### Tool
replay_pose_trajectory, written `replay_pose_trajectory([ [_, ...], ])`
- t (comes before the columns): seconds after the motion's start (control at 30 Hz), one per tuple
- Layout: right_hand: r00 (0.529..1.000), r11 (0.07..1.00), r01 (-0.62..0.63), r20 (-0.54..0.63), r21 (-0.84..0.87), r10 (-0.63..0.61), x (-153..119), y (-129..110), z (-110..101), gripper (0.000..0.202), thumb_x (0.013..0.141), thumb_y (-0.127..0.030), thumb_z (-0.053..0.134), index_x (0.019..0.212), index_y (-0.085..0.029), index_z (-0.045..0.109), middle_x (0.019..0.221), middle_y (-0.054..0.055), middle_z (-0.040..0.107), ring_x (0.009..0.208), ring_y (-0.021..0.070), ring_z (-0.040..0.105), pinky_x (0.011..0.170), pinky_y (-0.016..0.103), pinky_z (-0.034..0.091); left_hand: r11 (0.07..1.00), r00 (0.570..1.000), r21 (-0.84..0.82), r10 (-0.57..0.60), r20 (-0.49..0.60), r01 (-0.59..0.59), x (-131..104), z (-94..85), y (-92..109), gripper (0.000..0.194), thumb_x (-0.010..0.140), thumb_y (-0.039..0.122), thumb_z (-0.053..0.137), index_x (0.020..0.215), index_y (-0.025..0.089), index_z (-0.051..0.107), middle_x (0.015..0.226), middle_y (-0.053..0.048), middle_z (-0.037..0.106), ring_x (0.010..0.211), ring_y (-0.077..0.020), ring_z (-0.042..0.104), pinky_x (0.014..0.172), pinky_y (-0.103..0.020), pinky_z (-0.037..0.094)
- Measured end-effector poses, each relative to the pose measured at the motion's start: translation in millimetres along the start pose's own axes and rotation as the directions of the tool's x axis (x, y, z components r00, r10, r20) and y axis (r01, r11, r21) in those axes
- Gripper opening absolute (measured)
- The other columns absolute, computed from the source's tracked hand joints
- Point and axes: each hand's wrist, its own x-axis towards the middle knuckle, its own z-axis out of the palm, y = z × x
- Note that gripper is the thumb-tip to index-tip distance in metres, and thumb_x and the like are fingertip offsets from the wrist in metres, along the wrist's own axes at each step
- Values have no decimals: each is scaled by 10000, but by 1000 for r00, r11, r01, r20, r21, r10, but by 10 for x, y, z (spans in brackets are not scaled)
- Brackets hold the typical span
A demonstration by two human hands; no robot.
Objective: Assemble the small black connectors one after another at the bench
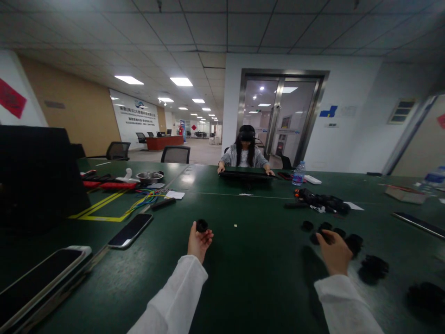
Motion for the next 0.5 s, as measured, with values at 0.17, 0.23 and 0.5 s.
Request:
replay_pose_trajectory([
  [0.17,998,986,25,-58,-163,-35,58,207,-182,337,676,-318,370,893,-137,556,898,180,552,900,338,496,714,448,368,995,1000,-97,-5,-17,3,48,-42,17,405,795,454,409,639,97,518,605,-74,564,513,-120,557,449,-192,444],
  [0.23,997,981,32,-64,-189,-45,59,255,-218,337,679,-295,350,914,-153,545,886,186,550,907,368,487,685,474,355,994,1000,-109,-6,-13,5,52,-49,13,398,794,452,411,645,99,517,613,-79,566,511,-122,556,448,-196,446],
  [0.5,983,937,138,-72,-322,-169,137,569,-209,432,650,-197,302,987,-59,534,827,218,540,854,381,499,634,497,340,989,999,-148,-10,-32,6,46,-47,16,396,789,455,414,625,106,505,618,-93,568,509,-132,556,440,-205,444],
])
